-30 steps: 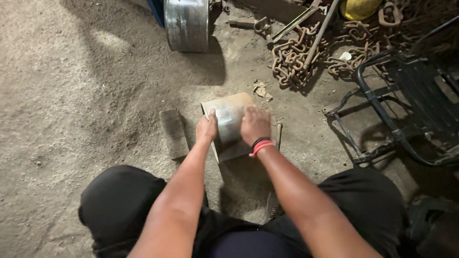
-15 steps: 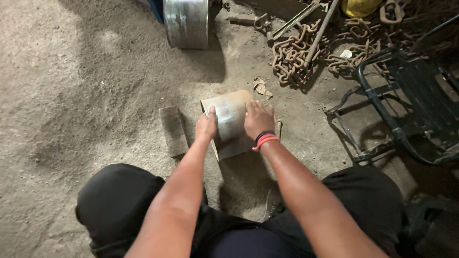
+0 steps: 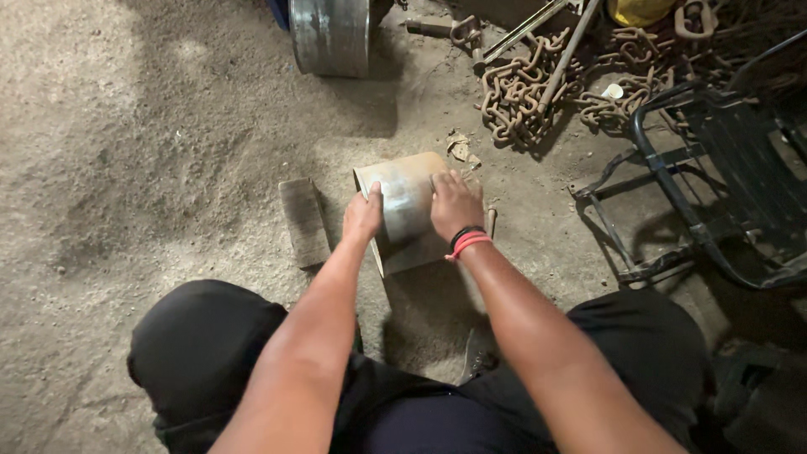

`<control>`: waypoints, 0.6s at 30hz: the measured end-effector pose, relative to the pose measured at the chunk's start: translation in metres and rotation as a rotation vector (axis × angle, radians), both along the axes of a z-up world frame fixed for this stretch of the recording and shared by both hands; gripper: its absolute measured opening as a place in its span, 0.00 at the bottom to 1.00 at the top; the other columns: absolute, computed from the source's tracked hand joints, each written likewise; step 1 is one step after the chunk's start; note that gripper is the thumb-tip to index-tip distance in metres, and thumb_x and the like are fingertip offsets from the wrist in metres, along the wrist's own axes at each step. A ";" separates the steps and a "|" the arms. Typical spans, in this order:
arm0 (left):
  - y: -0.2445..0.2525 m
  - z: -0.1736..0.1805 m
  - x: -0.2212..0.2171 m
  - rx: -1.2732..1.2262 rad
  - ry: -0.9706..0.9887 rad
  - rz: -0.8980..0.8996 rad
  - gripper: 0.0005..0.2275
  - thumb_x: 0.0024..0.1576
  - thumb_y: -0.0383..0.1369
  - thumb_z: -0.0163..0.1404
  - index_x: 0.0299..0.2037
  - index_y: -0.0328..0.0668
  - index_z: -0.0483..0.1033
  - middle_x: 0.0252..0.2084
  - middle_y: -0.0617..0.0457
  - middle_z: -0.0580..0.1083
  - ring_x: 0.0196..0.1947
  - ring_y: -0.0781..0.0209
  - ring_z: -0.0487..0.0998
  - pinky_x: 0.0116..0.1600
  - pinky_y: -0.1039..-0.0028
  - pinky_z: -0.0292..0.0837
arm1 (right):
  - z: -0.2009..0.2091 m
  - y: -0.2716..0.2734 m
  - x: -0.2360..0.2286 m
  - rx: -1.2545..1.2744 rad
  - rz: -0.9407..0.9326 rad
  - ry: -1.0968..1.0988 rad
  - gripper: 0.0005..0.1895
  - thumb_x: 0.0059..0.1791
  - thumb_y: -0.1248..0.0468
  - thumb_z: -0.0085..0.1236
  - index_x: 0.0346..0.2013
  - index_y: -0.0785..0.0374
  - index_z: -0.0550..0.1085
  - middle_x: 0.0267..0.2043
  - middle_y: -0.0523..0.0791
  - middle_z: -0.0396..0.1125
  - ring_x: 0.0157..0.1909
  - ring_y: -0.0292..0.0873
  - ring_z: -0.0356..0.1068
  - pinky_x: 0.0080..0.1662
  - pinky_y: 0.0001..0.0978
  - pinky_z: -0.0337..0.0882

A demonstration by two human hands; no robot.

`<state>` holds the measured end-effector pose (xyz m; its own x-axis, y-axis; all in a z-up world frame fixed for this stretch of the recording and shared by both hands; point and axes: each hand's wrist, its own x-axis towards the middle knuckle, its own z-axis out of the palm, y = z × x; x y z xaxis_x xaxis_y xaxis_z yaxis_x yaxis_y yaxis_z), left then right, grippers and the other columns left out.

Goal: The person scrubs the exterior surface of a cylindrical metal object using a handheld abrasive pad. The person holds the object steady with one hand while scrubbing with the other, rotating the object periodically to clean different sections.

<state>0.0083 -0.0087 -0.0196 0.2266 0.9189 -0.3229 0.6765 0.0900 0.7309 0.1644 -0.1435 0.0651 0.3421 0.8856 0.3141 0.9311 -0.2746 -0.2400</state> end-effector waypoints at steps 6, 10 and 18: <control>0.006 -0.005 0.003 0.041 -0.092 -0.009 0.28 0.62 0.55 0.37 0.57 0.41 0.76 0.56 0.31 0.74 0.61 0.33 0.71 0.64 0.52 0.65 | -0.041 0.003 -0.060 0.126 0.236 -0.142 0.22 0.50 0.59 0.48 0.57 0.64 0.71 0.62 0.52 0.68 0.66 0.53 0.65 0.66 0.60 0.54; 0.011 -0.014 0.007 0.043 -0.078 0.008 0.29 0.62 0.55 0.37 0.56 0.39 0.77 0.56 0.31 0.74 0.61 0.33 0.72 0.64 0.52 0.65 | -0.048 0.006 -0.050 0.039 0.224 -0.026 0.20 0.52 0.61 0.46 0.57 0.61 0.73 0.62 0.50 0.69 0.66 0.50 0.65 0.67 0.62 0.55; 0.013 -0.020 0.005 0.052 -0.043 -0.048 0.31 0.64 0.56 0.37 0.53 0.33 0.78 0.54 0.27 0.74 0.61 0.30 0.72 0.64 0.52 0.65 | -0.034 -0.002 -0.015 -0.004 0.059 0.059 0.20 0.53 0.60 0.47 0.58 0.61 0.73 0.61 0.49 0.68 0.66 0.55 0.62 0.62 0.59 0.60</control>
<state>0.0133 0.0042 -0.0396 0.2833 0.9220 -0.2638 0.6472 0.0191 0.7621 0.1499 -0.1460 0.0311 0.3067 0.9059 0.2919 0.9302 -0.2202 -0.2938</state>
